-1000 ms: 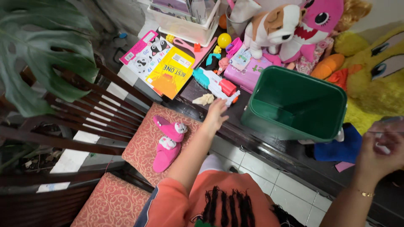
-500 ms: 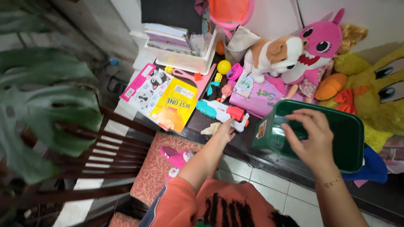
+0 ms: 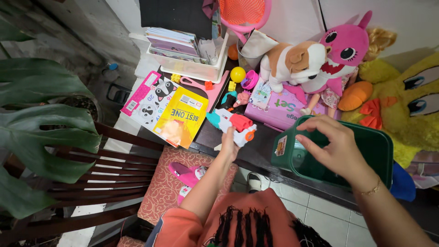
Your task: The person sprays a cloth and wipes down a table, then moves to a desk to organize toys, books, and containers, placing several items into a green bin and wiping the desk surface.
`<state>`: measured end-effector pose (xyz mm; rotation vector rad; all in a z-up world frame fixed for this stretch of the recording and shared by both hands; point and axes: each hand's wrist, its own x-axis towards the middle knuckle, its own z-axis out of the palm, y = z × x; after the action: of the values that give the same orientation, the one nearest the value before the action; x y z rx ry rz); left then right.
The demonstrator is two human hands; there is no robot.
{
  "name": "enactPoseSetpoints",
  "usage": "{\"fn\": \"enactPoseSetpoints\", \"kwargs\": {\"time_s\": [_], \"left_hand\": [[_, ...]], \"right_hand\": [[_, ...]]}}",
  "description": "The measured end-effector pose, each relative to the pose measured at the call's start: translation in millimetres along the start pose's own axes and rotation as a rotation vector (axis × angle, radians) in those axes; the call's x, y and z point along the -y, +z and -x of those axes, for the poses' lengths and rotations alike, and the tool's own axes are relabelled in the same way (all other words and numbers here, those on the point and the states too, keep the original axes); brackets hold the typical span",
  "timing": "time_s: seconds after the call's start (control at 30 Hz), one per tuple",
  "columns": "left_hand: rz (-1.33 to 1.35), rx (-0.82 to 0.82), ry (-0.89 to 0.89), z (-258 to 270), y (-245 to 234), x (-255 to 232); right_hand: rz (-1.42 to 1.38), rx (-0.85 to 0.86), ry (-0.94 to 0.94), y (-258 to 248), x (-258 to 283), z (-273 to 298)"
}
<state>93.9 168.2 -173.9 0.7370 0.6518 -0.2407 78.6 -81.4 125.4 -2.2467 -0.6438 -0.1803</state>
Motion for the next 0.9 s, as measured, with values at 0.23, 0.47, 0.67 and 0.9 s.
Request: {"fn": "enactPoseSetpoints", "kwargs": {"time_s": [0.23,0.47,0.67,0.9], "left_hand": [[0.195,0.126,-0.034,15,-15,-22],[0.362,0.359,-0.146,68,-6,-41],[0.052,0.125,0.068,132,37,-79],[-1.049,0.293,0.762,198,80,-191]], "right_hand": [[0.049,0.062,0.04,3,-5,-18],[0.013,0.065,0.009,3,-5,-24],[-0.017,0.053,-0.105,-8,21,-26],[0.534,-0.108,-0.646,-31,98,-56]]}}
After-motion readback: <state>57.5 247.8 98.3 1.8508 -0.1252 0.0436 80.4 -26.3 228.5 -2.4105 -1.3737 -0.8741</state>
